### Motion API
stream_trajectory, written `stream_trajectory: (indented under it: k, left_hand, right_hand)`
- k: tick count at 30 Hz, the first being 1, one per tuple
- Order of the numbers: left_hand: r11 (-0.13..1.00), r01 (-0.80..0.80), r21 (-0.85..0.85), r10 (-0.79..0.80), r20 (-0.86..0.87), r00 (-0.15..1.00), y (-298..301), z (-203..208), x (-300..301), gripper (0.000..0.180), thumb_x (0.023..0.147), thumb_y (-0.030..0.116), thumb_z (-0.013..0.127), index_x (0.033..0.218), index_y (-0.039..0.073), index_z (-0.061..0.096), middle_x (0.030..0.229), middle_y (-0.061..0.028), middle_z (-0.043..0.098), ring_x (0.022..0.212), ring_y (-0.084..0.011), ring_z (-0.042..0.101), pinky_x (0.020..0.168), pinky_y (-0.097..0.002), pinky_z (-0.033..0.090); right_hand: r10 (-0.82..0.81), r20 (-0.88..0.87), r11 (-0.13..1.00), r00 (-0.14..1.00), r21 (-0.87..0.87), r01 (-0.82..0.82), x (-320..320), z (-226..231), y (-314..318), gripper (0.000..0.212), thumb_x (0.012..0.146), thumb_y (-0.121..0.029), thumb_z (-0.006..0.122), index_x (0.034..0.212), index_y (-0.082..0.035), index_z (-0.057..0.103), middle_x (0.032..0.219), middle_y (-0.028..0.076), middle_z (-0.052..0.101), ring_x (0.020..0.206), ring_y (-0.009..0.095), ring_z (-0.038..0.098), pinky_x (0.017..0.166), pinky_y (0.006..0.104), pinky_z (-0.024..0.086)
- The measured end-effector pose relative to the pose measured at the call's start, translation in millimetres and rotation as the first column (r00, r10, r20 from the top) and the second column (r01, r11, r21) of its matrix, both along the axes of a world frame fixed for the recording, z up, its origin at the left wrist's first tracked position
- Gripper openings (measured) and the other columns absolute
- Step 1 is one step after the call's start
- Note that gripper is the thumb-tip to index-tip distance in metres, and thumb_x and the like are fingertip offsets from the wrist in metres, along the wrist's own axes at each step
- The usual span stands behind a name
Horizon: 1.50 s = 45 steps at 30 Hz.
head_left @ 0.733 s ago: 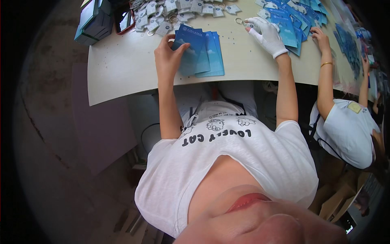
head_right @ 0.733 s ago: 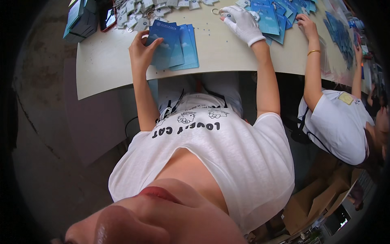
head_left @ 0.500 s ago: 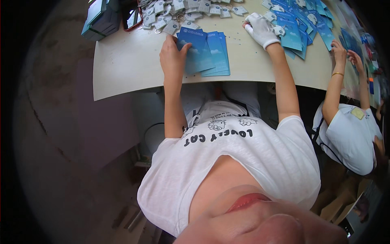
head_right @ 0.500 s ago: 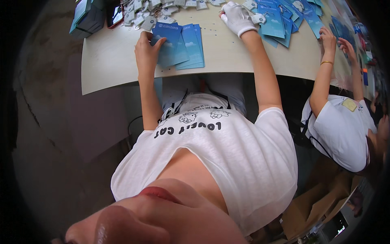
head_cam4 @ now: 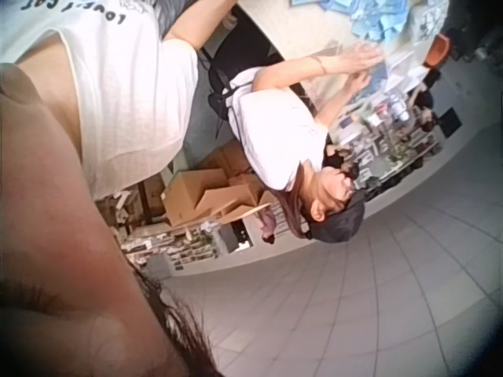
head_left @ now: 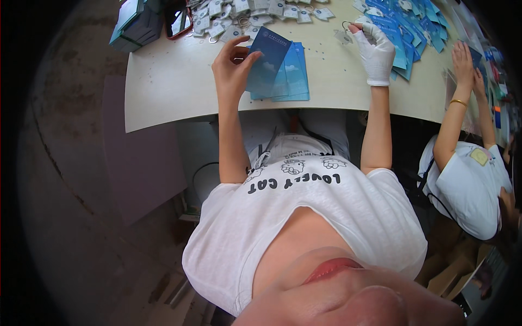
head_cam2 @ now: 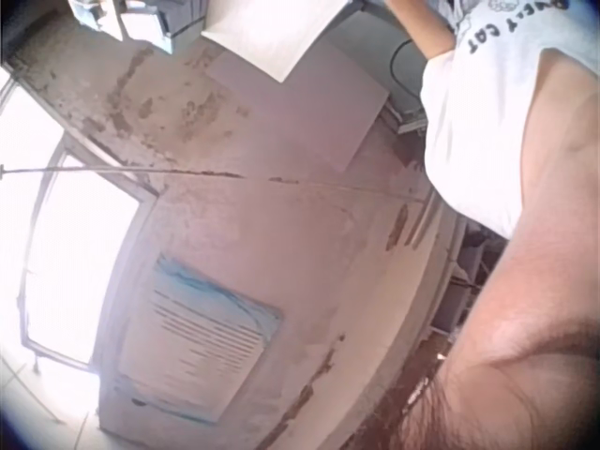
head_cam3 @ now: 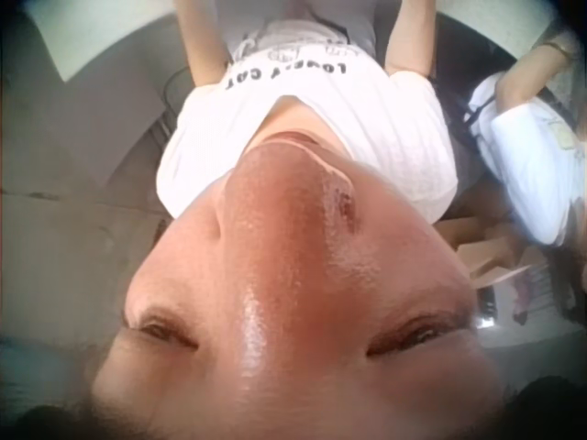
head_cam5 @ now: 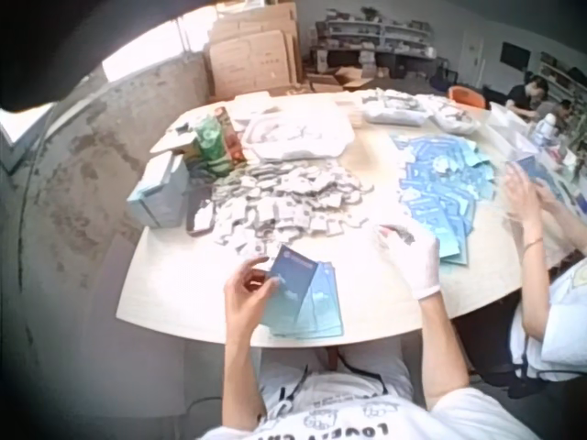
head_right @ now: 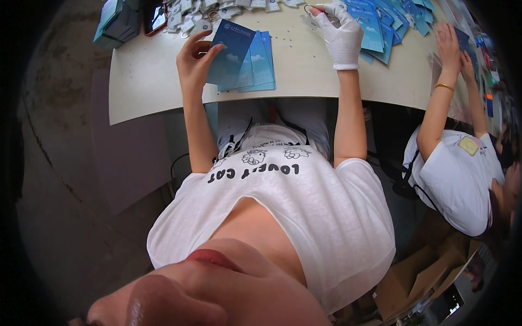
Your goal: The person attaches keychains to backing cards by picking up a card and a keychain, threading the metal ring through the card's slot, and stacking the assembled cards by hand.
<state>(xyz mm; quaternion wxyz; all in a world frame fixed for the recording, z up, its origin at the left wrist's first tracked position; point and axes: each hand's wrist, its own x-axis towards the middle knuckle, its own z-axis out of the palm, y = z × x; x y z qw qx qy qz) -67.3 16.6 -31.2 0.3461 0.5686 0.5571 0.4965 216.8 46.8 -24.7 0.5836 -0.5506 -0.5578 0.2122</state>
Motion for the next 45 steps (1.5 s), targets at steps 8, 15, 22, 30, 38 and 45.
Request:
stream_trajectory:
  k: [8,15,22,30,38,45]
  left_hand:
    - [0.972,-0.034,0.231,-0.067,0.415,0.907,0.0,5.1,21.7,0.013,0.084,0.005,0.07,0.093,-0.001,0.062,0.082,-0.0021,0.065,0.076,-0.0063,0.058,0.07,-0.0175,0.044]
    - [0.961,0.134,0.243,-0.262,0.637,0.725,-16.7,23.7,60.6,0.013,0.09,0.008,0.064,0.1,0.001,0.061,0.09,-0.0009,0.065,0.083,-0.0047,0.057,0.077,-0.019,0.043]
    - [0.956,0.077,0.282,-0.24,0.61,0.755,-21.2,33.5,67.1,0.02,0.088,0.013,0.069,0.102,0.0,0.063,0.092,-0.0012,0.066,0.083,-0.0048,0.057,0.075,-0.0196,0.044]
    - [0.959,-0.024,0.282,-0.188,0.696,0.693,-25.6,39.9,78.5,0.019,0.088,0.013,0.068,0.101,-0.001,0.065,0.091,-0.0012,0.066,0.08,-0.0051,0.056,0.073,-0.0192,0.044]
    - [0.954,0.048,0.297,-0.219,0.577,0.787,-16.2,25.7,73.0,0.023,0.094,0.013,0.059,0.112,-0.002,0.053,0.098,-0.0035,0.062,0.086,-0.0076,0.054,0.075,-0.0208,0.044]
    - [0.92,0.068,0.385,0.082,-0.36,0.929,-7.3,-9.7,49.5,0.048,0.087,0.033,0.067,0.115,-0.002,0.052,0.096,-0.0119,0.057,0.089,-0.022,0.055,0.078,-0.0349,0.044]
  right_hand:
    - [0.226,-0.308,0.974,0.924,0.057,-0.219,-40.3,26.1,-34.3,0.012,0.083,-0.009,0.073,0.092,-0.004,0.069,0.088,0.0,0.069,0.082,0.008,0.062,0.077,0.0196,0.047]
    - [0.315,-0.345,0.949,0.884,0.089,-0.303,-85.1,33.4,-36.7,0.01,0.083,-0.007,0.072,0.092,-0.004,0.069,0.088,0.0,0.068,0.081,0.007,0.062,0.077,0.0205,0.047]
    - [0.319,-0.415,0.946,0.852,0.083,-0.314,-96.9,39.0,-46.9,0.012,0.08,-0.001,0.072,0.091,-0.002,0.066,0.09,0.003,0.067,0.083,0.008,0.061,0.078,0.0208,0.049]
    - [0.4,-0.512,0.909,0.76,0.328,-0.258,-109.7,47.7,-45.9,0.038,0.08,0.006,0.069,0.112,-0.002,0.051,0.103,0.006,0.06,0.093,0.01,0.059,0.084,0.0231,0.048]
    - [0.46,-0.413,0.877,0.786,0.076,-0.474,-102.9,69.3,-43.0,0.051,0.082,0.011,0.057,0.129,0.002,0.037,0.114,0.012,0.052,0.105,0.017,0.054,0.089,0.0292,0.047]
    - [0.304,-0.189,0.95,0.933,-0.013,-0.312,-3.9,46.0,-20.0,0.05,0.085,0.005,0.058,0.132,0.002,0.043,0.12,0.01,0.054,0.106,0.014,0.055,0.095,0.026,0.043]
